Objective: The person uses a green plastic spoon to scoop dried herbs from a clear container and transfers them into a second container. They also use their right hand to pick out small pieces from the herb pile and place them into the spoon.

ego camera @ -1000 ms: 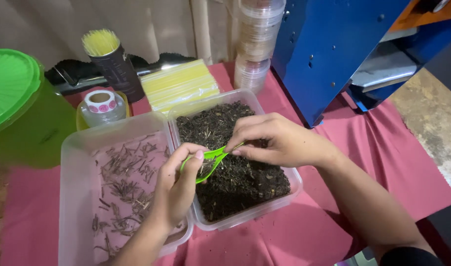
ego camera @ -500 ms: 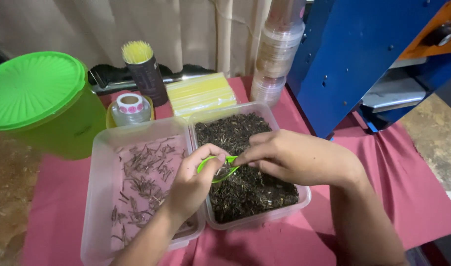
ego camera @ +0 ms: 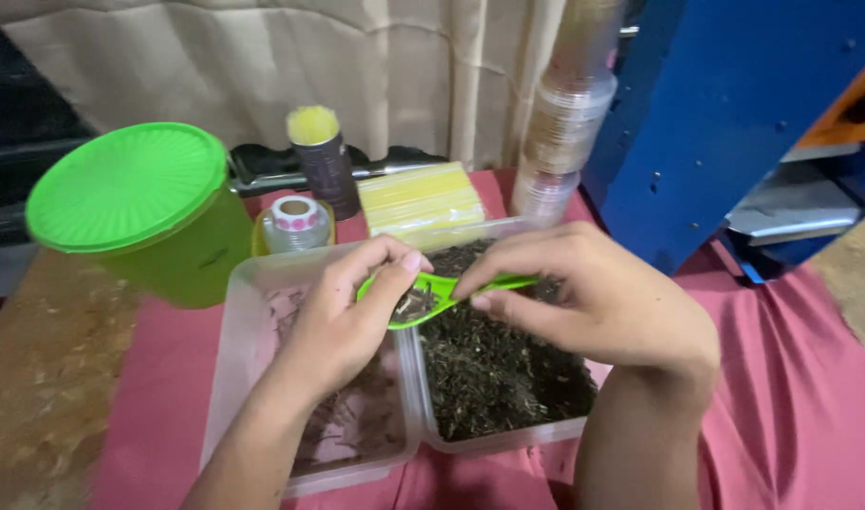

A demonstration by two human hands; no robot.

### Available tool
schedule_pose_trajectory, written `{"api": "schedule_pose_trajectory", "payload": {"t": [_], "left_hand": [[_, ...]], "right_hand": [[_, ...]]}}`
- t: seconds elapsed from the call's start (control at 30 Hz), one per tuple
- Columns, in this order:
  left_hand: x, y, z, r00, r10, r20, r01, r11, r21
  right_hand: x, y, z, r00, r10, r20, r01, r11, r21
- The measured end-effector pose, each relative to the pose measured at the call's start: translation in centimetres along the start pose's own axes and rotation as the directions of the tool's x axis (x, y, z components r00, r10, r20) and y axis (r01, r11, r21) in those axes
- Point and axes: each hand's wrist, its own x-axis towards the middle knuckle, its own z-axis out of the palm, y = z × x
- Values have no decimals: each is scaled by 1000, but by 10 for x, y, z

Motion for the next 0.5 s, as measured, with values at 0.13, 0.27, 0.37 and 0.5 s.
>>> {"api": "schedule_pose_trajectory", "payload": {"t": [0.13,0.27,0.37,0.5], "left_hand": [[-3,31,-19,999,-27,-22,30,990,140],[-8,45,-25,995,98,-25,-94,987,129],[-14,51,-29,971,232,51,-238,942,238],[-20,61,-25,972,28,235,-142,862,486]], "right_hand": [[0,-3,6,989,-27,-148,36,998,59],[-2,1,4,978,-25,-209,61,984,166],[-4,4,4,972,-4,-234,48,982,183],[-9,8,-2,968,5,-250,45,980,194]]}}
